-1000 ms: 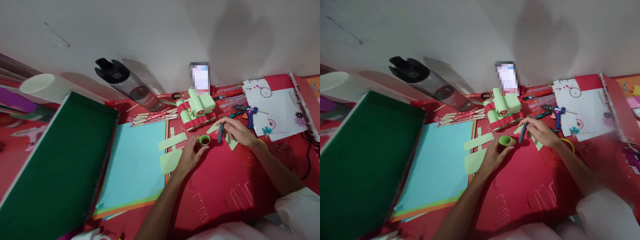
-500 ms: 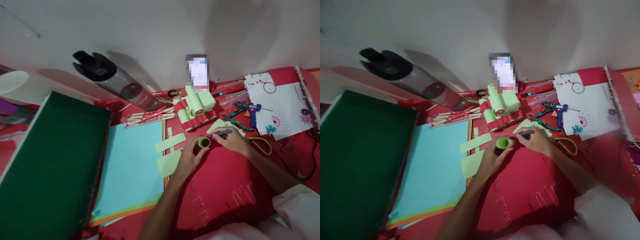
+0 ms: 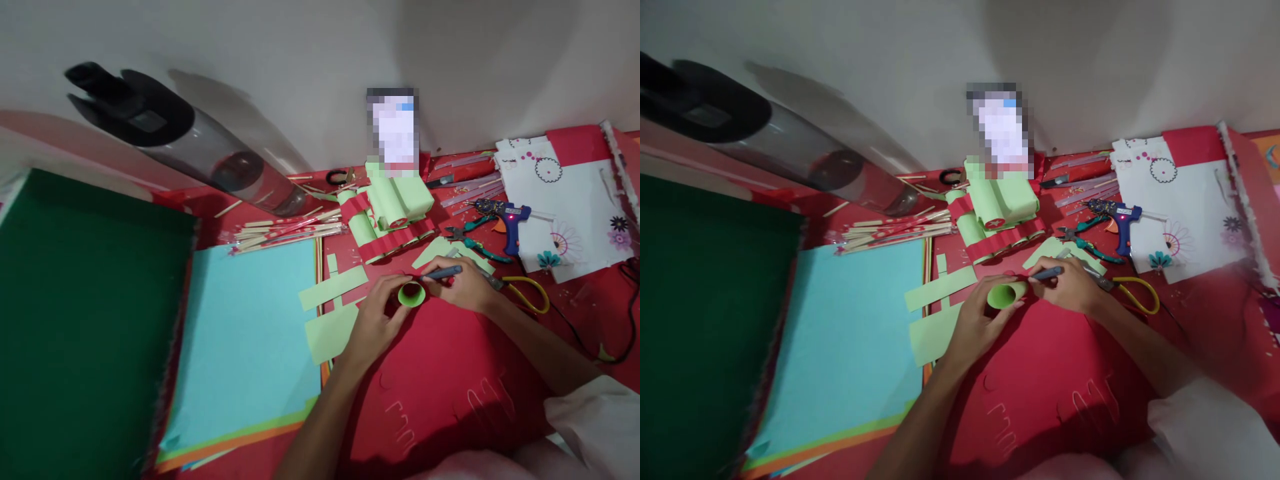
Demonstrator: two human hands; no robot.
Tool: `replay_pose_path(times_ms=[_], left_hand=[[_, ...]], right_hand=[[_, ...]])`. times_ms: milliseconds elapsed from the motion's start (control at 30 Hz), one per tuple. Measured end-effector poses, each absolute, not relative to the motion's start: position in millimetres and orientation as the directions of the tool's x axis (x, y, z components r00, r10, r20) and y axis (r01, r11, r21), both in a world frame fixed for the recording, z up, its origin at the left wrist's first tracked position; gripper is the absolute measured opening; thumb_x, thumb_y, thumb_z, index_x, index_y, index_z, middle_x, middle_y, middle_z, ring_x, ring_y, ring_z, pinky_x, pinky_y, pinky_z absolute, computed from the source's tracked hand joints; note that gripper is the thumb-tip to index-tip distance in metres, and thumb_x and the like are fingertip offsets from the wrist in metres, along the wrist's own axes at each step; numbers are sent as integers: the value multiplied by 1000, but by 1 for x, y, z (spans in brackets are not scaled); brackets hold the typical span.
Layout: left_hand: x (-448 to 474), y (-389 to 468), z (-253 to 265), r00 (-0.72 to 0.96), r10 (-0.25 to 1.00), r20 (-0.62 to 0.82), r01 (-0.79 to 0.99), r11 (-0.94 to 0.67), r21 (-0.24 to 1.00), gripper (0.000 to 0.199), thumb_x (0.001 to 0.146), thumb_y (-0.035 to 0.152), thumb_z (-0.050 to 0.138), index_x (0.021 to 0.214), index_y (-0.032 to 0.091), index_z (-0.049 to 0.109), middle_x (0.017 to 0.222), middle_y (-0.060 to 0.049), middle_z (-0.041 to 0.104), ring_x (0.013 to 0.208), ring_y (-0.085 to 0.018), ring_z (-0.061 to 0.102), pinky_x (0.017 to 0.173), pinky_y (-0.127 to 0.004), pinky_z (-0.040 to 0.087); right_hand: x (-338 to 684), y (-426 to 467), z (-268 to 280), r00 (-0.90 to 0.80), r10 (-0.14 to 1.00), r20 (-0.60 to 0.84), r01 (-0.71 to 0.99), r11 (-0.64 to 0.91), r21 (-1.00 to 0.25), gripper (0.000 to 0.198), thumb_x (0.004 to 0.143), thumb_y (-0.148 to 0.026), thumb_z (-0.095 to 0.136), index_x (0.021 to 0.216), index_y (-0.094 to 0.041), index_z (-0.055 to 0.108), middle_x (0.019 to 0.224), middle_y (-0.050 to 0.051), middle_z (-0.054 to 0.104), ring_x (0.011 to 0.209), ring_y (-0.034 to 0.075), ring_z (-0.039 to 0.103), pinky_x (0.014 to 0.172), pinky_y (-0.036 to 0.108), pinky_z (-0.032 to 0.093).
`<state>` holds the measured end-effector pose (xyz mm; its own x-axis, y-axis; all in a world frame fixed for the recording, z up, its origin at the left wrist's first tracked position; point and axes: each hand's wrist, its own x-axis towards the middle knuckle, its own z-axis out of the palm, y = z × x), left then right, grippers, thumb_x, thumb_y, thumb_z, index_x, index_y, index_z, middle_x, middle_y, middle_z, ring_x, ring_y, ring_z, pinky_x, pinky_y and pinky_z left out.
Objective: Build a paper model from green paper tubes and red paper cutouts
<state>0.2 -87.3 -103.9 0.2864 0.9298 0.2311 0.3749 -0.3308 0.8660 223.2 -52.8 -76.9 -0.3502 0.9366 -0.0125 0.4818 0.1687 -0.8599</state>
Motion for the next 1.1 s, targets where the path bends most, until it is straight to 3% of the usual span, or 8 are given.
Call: replay_pose_path(times_ms=[600, 933, 1100], left_hand=[[0, -88, -100, 318, 914, 251, 367, -362, 857, 35, 97, 17, 69, 129, 26, 61, 121, -8, 73, 115, -24, 71, 95, -38, 60], [-1, -88, -99, 306, 926, 220, 384, -331, 862, 35, 95, 17, 70, 128, 27, 62, 122, -8, 74, 113, -24, 72, 93, -39, 61], [-1, -88, -99, 289, 938, 191, 385, -297, 874, 33, 94, 22, 74, 126, 26, 64, 121, -9, 74, 112, -26, 72, 94, -41, 61]], right_hand=[[224, -53, -79, -384, 919, 86, 467, 274, -840, 5, 90, -21, 67, 85, -21, 69, 67, -2, 67, 55, 12, 56, 56, 23, 40], [225, -53, -78, -381, 924, 10, 506, 217, -835, 8, 91, -28, 67, 87, -21, 68, 67, -2, 67, 57, 13, 55, 58, 24, 40], [223, -54, -77, -377, 926, -22, 503, 184, -844, 7, 85, -24, 68, 79, -22, 64, 65, -3, 65, 58, 13, 54, 60, 24, 40]])
